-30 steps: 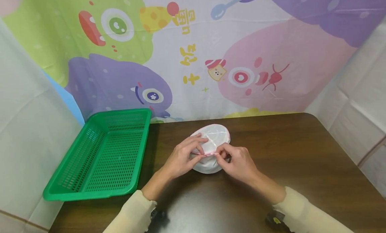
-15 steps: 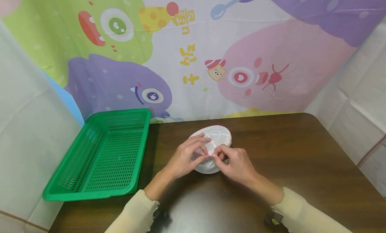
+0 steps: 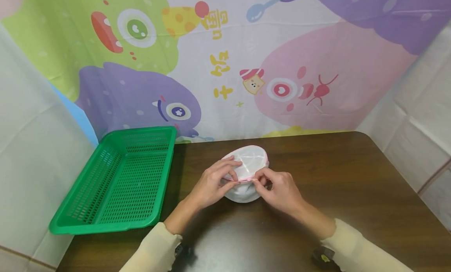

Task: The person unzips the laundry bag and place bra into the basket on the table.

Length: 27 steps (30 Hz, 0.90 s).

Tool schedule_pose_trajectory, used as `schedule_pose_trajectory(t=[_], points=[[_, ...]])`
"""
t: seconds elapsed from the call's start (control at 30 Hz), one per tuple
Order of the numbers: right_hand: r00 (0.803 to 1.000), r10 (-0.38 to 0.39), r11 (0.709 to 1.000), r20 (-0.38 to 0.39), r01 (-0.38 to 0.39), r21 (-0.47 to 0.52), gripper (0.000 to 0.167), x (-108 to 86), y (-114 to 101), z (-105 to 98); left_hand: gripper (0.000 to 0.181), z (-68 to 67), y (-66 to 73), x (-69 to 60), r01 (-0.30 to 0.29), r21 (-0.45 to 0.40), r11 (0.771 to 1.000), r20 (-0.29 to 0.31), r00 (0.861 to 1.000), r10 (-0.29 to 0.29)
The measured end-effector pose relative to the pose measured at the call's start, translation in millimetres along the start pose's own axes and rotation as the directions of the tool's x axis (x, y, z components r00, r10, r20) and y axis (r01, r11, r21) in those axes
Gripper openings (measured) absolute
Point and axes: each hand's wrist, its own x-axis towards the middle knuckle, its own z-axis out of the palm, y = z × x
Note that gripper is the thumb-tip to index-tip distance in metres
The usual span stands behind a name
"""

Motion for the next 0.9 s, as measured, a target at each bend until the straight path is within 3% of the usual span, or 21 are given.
schedule_pose_trajectory(t=[0.37,0.9], points=[[1.0,-0.013,1.0,0.014,0.013,0.019,0.018,1.3,-5.2,2.7,0.02,1.7,1.3,2.4,-0.035,0.005,0.999,-0.027,0.999,0.035],[1.0,-0.028,1.0,0.012,0.028,0.013,0.017,-0.7,-5.6,5.0,0.019,3.0,2.4,2.4,-0.041,-0.007,0.999,-0.01,0.999,0.041]])
